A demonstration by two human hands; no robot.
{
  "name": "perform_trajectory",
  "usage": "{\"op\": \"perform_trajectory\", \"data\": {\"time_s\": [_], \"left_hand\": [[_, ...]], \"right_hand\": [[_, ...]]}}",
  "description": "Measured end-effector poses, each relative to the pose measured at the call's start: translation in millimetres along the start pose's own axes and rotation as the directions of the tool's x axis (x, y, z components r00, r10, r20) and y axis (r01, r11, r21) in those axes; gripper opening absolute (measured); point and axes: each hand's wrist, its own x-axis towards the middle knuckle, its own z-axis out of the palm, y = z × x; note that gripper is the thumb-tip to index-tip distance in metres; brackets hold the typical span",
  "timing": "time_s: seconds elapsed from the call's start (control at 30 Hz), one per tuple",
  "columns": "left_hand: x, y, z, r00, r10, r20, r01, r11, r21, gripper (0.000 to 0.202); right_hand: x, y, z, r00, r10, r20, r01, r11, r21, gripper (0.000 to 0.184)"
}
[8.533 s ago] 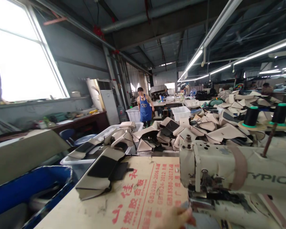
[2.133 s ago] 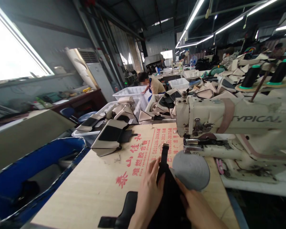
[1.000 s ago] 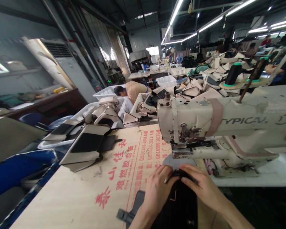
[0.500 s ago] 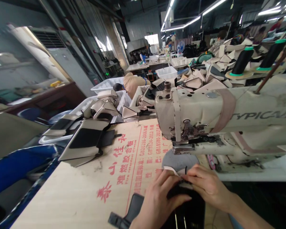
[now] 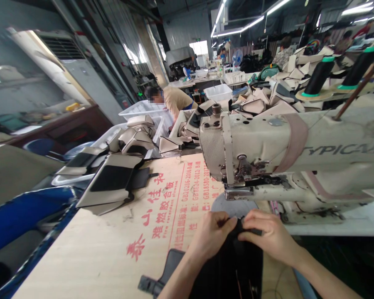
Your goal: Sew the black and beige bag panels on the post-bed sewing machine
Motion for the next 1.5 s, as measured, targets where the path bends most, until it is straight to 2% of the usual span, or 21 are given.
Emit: {"op": "perform_trajectory", "data": {"time_s": [0.1,0.27,0.4,0.5,0.57,0.7,0.83,0.93,1.03,1.17,1.27,1.37,1.4,1.5], "left_hand": [[3,-1,0.3,1.0,-0.024,-0.005,0.024,1.0,0.02,0.038],[4,2,1.7,0.999,-0.042,-0.026,0.041,0.999,-0.011,0.038],[-15,6,-0.5,0.988,0.102,-0.117,-0.113,0.989,-0.091,0.021],[-33,6,-2.9,0.95,0.274,-0.146,-0.263,0.96,0.093,0.025],[-39,3,-3.2,0.916,0.383,-0.122,-0.342,0.902,0.264,0.029],[-35,-4,-1.9,0.879,0.477,-0.027,-0.413,0.788,0.457,0.034],[-30,-4,-0.7,0.881,0.474,-0.003,-0.409,0.763,0.501,0.034],[-27,-1,-0.4,0.871,0.491,-0.001,-0.423,0.752,0.505,0.031],[-23,3,-2.4,0.862,0.507,-0.012,-0.435,0.751,0.497,0.027],[-23,3,-9.8,0.897,0.438,-0.055,-0.386,0.839,0.383,0.024],[-26,-7,-13.5,0.93,0.366,-0.034,-0.338,0.889,0.308,0.031],[-23,-18,-16.4,0.947,0.32,0.025,-0.308,0.885,0.349,0.056],[-20,-20,-19.3,0.952,0.294,0.082,-0.303,0.874,0.38,0.06],[-3,-14,-38.2,0.935,0.17,0.312,-0.31,0.818,0.484,0.047]], "right_hand": [[-1,0,2,0.998,-0.026,-0.061,0.021,0.996,-0.081,0.017],[1,3,2,0.975,-0.218,0.049,0.223,0.948,-0.226,0.015],[1,6,6,0.964,-0.264,-0.005,0.252,0.926,-0.281,0.016],[0,5,11,0.964,-0.247,-0.099,0.211,0.936,-0.282,0.015],[0,4,13,0.962,-0.245,-0.124,0.204,0.939,-0.278,0.014],[1,4,13,0.964,-0.224,-0.141,0.186,0.952,-0.243,0.014],[-1,4,9,0.973,-0.188,-0.134,0.166,0.973,-0.163,0.015],[-1,2,7,0.989,-0.136,-0.064,0.128,0.985,-0.118,0.017],[1,0,8,0.995,-0.104,-0.002,0.103,0.984,-0.148,0.018],[4,3,15,0.992,-0.119,-0.04,0.106,0.965,-0.239,0.022],[4,6,19,0.988,-0.137,-0.072,0.117,0.965,-0.236,0.022],[6,5,19,0.986,-0.149,-0.072,0.132,0.97,-0.205,0.02],[8,4,19,0.986,-0.154,-0.059,0.14,0.971,-0.194,0.02],[17,2,17,0.99,-0.137,-0.023,0.132,0.981,-0.144,0.02]]}}
